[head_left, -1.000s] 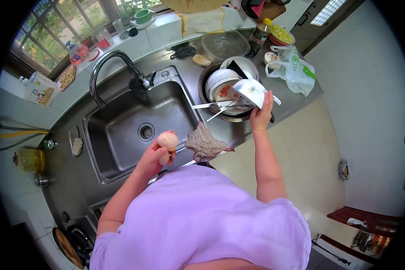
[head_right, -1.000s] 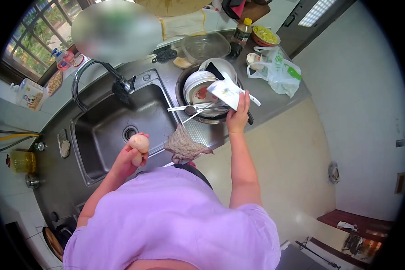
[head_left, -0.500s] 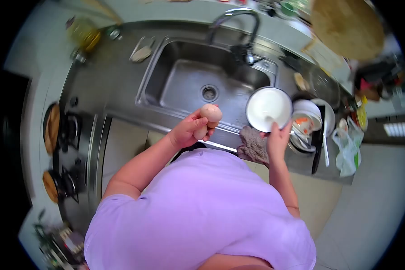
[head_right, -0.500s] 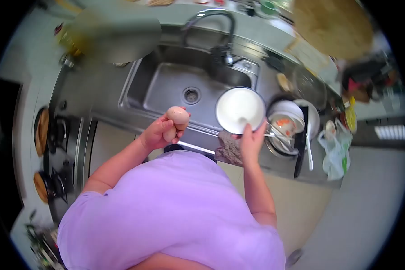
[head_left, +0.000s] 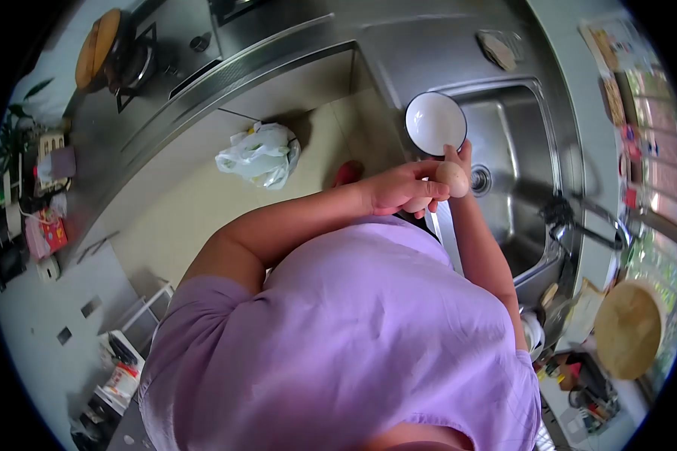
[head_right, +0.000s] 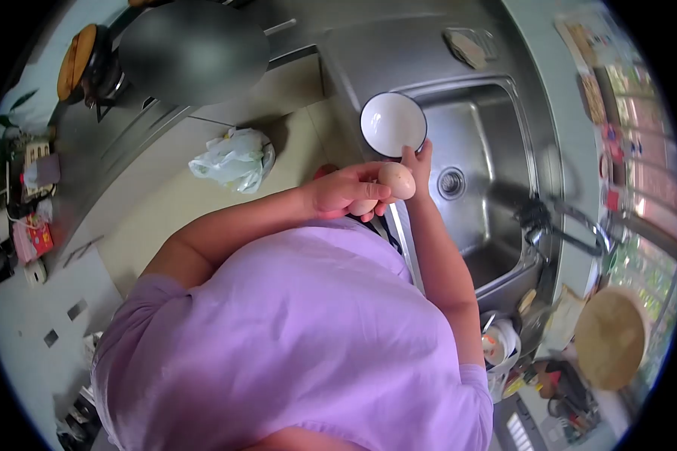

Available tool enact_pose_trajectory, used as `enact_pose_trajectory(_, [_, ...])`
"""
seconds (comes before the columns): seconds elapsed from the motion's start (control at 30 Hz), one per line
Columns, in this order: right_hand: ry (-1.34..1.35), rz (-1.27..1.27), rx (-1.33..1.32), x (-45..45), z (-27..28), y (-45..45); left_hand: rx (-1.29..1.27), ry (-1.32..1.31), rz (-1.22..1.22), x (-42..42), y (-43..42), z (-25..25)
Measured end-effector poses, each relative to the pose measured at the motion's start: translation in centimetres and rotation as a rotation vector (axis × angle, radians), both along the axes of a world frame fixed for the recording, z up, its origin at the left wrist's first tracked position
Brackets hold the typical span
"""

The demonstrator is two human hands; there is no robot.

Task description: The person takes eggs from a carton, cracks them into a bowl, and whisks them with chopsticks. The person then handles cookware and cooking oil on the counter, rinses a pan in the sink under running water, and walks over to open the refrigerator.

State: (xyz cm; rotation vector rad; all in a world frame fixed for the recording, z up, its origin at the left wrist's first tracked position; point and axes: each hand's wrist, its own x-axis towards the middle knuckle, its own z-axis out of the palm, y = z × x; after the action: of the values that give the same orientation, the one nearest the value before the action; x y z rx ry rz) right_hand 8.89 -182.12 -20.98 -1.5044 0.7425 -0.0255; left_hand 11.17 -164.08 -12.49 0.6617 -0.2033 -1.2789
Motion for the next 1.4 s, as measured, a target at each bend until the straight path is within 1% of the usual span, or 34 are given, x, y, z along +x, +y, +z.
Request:
enact_pose_trajectory(0.03, [0.06,-0.028,0.087,2.4,1.6,1.2,0.009,-0.011,0.008,1.2,0.7,-0.3])
enact_pose_trajectory(0.13, [0.04,-0.037,0.037,7.2,1.9,3.5,0.017,-0.018,0.061,3.7,2.4,-1.2])
enact_pose_trajectory(0.2, [0.042,-0.02,0.037,9.1,1.6,3.7,0.04,-0.007,0.046,5.1,3.3,-1.4])
enact_pose_trajectory(0.33, [0.068,-0.008,0.033,11.0,0.7,3.4,0.072,0.01,0.069,6.9,4.3,-2.1])
enact_pose_trajectory(0.4, [0.096,0.009,-0.026,11.4,0.5,2.8,0.067,0.001,0.057,7.7,4.1,-2.3])
enact_pose_trajectory(0.43, [0.138,-0.012,-0.039,11.6,1.2,3.1,0.079,0.024,0.067,8.1,4.1,-2.5])
enact_pose_trajectory(0.47, [0.173,0.053,-0.036,11.5,0.7,2.1,0.085,0.046,0.063,8.6,3.8,-2.6])
enact_pose_trajectory(0.53, [0.254,0.016,-0.056,11.0,2.4,1.6,0.09,0.062,0.098,9.2,3.2,-2.7])
enact_pose_trajectory(0.6, [0.171,-0.002,-0.125,9.5,2.2,0.1,0.089,0.078,0.063,9.9,2.6,-2.5])
enact_pose_trajectory(0.63, [0.049,0.005,-0.235,8.5,3.5,0.1,0.084,0.089,0.049,10.0,2.1,-2.7])
enact_pose_trajectory(0.67, [-0.09,0.059,-0.255,7.3,4.3,-0.3,0.082,0.103,0.037,10.1,1.7,-3.0])
enact_pose_trajectory(0.73, [-0.194,0.219,-0.244,4.4,8.2,0.4,0.096,0.089,-0.031,10.0,0.6,-2.9])
enact_pose_trajectory(0.8, [-0.307,0.337,-0.393,2.5,9.6,1.1,0.062,0.102,-0.138,9.9,-0.8,-2.5])
enact_pose_trajectory(0.83, [-0.333,0.379,-0.424,1.5,9.8,1.1,0.123,0.107,-0.149,9.3,-1.6,-2.7])
enact_pose_trajectory(0.87, [-0.296,0.415,-0.464,1.1,10.1,1.0,0.12,0.099,-0.188,9.1,-2.4,-3.1])
enact_pose_trajectory(0.93, [-0.275,0.326,-0.469,-0.3,8.9,0.1,0.146,0.212,-0.328,8.6,-3.8,-3.6])
enact_pose_trajectory(0.97, [-0.271,0.299,-0.479,-1.1,8.5,-0.3,0.159,0.26,-0.353,8.2,-4.4,-3.8])
enact_pose_trajectory(1.03, [-0.256,0.079,-0.222,-2.7,7.8,-1.0,0.157,0.266,-0.421,7.9,-5.8,-3.8])
enact_pose_trajectory(1.07, [-0.257,0.054,-0.225,-3.5,7.0,-1.5,0.157,0.279,-0.462,7.7,-6.3,-3.8])
enact_pose_trajectory(1.13, [-0.239,-0.291,-0.026,-5.1,4.6,-3.5,0.14,0.279,-0.524,7.2,-7.3,-4.0])
enact_pose_trajectory(1.17, [-0.215,-0.363,0.006,-6.1,3.0,-4.9,0.177,0.269,-0.549,7.1,-7.4,-4.6])
enact_pose_trajectory(1.2, [-0.155,-0.404,-0.105,-7.2,0.8,-6.0,0.215,0.258,-0.572,6.9,-7.4,-5.3])
enact_pose_trajectory(1.27, [0.029,-0.453,-0.269,-9.3,-3.1,-7.6,0.213,0.301,-0.587,6.6,-7.2,-5.8])
enact_pose_trajectory(1.3, [0.119,-0.405,-0.392,-9.9,-3.5,-7.7,0.233,0.267,-0.55,6.5,-7.2,-5.3])
enact_pose_trajectory(1.33, [0.119,-0.415,-0.386,-10.4,-4.3,-7.6,0.25,0.235,-0.51,6.5,-7.2,-5.1])
enact_pose_trajectory(1.4, [0.219,-0.018,-0.467,-10.9,-5.5,-7.2,0.257,0.251,-0.512,6.6,-6.9,-5.5])
